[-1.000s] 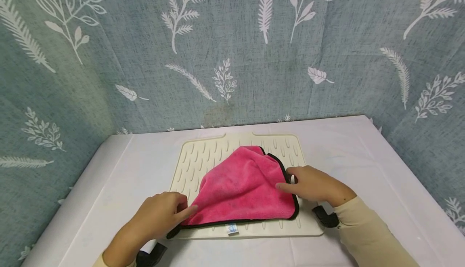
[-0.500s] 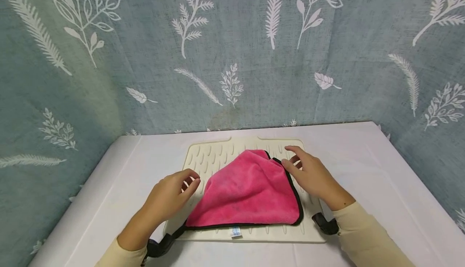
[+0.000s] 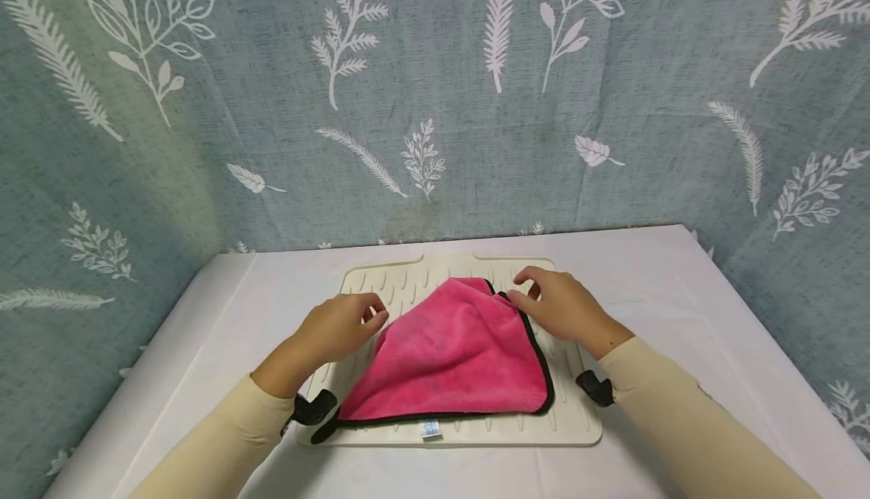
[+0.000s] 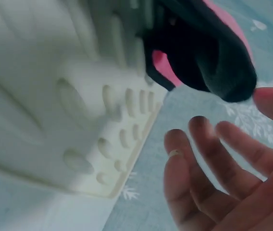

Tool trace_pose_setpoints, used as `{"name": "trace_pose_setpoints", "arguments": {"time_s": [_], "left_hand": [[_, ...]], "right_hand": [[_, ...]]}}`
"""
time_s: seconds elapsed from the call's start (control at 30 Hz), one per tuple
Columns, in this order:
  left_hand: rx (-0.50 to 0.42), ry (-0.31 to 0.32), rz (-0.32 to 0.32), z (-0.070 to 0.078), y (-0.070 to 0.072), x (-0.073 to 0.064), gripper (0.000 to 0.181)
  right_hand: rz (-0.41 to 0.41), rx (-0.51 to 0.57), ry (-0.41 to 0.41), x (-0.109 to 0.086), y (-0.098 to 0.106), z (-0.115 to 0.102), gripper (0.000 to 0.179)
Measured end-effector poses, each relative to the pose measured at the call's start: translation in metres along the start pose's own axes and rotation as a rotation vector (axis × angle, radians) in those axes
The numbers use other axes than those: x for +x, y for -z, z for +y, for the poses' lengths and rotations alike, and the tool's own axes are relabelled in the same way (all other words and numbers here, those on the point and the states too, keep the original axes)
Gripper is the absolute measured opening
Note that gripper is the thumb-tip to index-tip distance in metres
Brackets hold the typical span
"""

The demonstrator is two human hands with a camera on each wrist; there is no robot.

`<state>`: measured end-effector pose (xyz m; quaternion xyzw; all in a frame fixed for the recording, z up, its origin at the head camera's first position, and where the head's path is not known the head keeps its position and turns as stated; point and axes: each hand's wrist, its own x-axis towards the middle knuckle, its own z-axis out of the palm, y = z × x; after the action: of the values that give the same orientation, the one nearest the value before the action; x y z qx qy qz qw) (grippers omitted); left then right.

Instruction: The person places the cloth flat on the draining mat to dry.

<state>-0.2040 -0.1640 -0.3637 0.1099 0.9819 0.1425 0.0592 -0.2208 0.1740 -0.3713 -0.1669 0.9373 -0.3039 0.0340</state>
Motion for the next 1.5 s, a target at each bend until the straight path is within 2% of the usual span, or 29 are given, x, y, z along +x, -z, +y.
{"name": "trace_pose_setpoints", "arguments": {"time_s": [0.23,0.43,0.8,1.0,1.07,1.13,1.27,1.4,1.5], "left_hand": [[0.048,-0.015,-0.088,0.001,-0.012,0.008,0.02],[0.024,-0.051,-0.143,0.003,-0.018,0.007,0.02],[0.027,-0.086,-0.118,0.008,-0.025,0.007,0.015],[0.003,-0.112,-0.093,0.009,-0.026,0.006,0.024],[0.008,-0.132,-0.064,0.009,-0.026,0.005,0.033],[0.023,-0.157,-0.008,0.01,-0.024,0.002,0.043],[0.055,-0.219,0.179,0.01,-0.021,-0.002,0.055],[0.08,-0.285,0.362,0.009,-0.023,-0.005,0.052],[0.092,-0.307,0.435,0.01,-0.025,-0.008,0.041]], "right_hand": [[-0.044,-0.07,0.151,0.005,-0.009,0.0,0.033],[-0.087,-0.105,0.165,0.004,-0.012,0.002,0.027],[-0.142,-0.119,0.194,0.003,-0.021,0.004,0.023],[-0.185,-0.113,0.207,0.001,-0.022,0.006,0.02],[-0.194,-0.111,0.206,0.0,-0.022,0.007,0.019],[-0.198,-0.111,0.206,-0.001,-0.022,0.009,0.018],[-0.2,-0.097,0.194,-0.003,-0.022,0.012,0.02],[-0.189,-0.059,0.179,-0.005,-0.022,0.013,0.03],[-0.175,-0.046,0.185,-0.006,-0.023,0.012,0.039]]}}
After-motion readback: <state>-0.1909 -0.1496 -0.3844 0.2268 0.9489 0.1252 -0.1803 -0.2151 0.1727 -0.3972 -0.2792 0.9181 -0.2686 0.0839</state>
